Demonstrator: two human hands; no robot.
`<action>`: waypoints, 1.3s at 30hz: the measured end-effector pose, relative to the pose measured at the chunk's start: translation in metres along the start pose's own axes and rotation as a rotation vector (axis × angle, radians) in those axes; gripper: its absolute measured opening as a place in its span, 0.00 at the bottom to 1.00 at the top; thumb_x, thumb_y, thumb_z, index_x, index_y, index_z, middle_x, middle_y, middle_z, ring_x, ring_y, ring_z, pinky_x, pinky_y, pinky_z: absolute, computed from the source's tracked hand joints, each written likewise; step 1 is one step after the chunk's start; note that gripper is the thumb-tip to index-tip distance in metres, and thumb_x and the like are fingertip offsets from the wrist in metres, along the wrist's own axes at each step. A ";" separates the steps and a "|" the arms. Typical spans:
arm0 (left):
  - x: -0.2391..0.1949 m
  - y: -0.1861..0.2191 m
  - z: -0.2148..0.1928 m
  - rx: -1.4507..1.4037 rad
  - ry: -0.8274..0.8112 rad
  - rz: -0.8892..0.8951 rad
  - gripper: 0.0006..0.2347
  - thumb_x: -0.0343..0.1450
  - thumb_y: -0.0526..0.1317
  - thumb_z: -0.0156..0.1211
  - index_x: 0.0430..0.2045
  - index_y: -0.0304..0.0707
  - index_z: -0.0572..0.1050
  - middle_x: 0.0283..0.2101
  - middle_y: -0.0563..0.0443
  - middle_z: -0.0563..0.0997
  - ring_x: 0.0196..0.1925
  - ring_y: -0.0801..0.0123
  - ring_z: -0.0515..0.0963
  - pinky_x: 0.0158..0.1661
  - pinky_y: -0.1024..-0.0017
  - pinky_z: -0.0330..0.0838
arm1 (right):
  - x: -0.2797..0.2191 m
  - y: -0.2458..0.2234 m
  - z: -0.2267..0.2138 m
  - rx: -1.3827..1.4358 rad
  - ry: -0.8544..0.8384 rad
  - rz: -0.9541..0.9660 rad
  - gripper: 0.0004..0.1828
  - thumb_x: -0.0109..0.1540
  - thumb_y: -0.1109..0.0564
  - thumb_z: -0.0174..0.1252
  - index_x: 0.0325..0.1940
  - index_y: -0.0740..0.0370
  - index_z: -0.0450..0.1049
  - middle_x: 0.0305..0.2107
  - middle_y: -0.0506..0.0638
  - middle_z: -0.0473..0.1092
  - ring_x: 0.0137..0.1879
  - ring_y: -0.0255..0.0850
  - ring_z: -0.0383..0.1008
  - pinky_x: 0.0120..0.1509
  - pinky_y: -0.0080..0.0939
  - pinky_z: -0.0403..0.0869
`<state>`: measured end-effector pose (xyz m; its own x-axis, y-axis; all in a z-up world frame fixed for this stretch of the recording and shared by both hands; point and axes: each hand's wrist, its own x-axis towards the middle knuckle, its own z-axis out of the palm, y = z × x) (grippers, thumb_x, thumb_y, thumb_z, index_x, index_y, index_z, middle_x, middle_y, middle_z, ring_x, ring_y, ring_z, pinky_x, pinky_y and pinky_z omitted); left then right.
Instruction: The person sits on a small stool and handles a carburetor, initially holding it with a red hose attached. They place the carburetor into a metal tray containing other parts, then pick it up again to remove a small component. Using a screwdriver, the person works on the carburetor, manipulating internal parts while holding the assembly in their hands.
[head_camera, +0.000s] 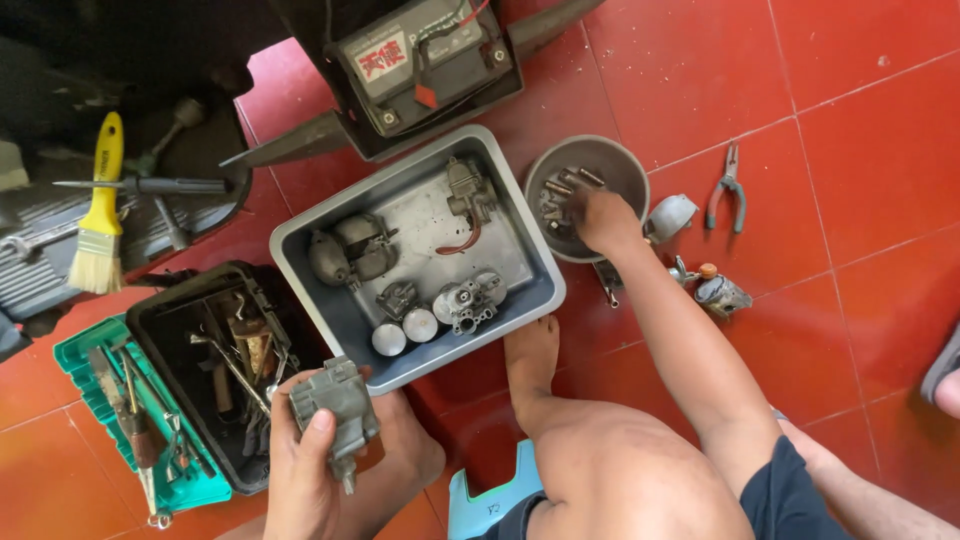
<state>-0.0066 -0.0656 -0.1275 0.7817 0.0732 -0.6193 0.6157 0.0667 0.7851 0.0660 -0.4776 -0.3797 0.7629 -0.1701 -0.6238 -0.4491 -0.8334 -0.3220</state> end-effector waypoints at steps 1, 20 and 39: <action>0.002 -0.004 -0.002 0.002 -0.004 -0.005 0.26 0.64 0.51 0.59 0.52 0.34 0.66 0.53 0.27 0.82 0.48 0.56 0.82 0.36 0.66 0.77 | 0.004 0.001 0.007 0.001 -0.002 0.006 0.17 0.65 0.56 0.42 0.46 0.56 0.77 0.39 0.63 0.77 0.45 0.66 0.76 0.40 0.63 0.72; 0.008 -0.014 -0.012 0.223 0.052 -0.149 0.26 0.61 0.49 0.62 0.52 0.37 0.68 0.52 0.39 0.83 0.49 0.61 0.83 0.44 0.64 0.79 | 0.026 0.018 0.011 0.207 0.075 -0.010 0.12 0.66 0.52 0.53 0.48 0.53 0.80 0.45 0.56 0.78 0.52 0.57 0.76 0.50 0.56 0.72; 0.015 -0.013 -0.007 0.245 0.038 -0.170 0.26 0.61 0.48 0.63 0.52 0.37 0.69 0.51 0.41 0.84 0.50 0.62 0.83 0.49 0.66 0.78 | 0.011 0.023 0.035 -0.285 0.185 -0.072 0.17 0.63 0.47 0.59 0.54 0.54 0.76 0.42 0.60 0.74 0.41 0.65 0.78 0.42 0.63 0.76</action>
<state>-0.0035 -0.0583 -0.1469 0.6643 0.1190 -0.7379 0.7462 -0.1610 0.6459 0.0476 -0.4797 -0.4186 0.8709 -0.1766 -0.4587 -0.2632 -0.9557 -0.1319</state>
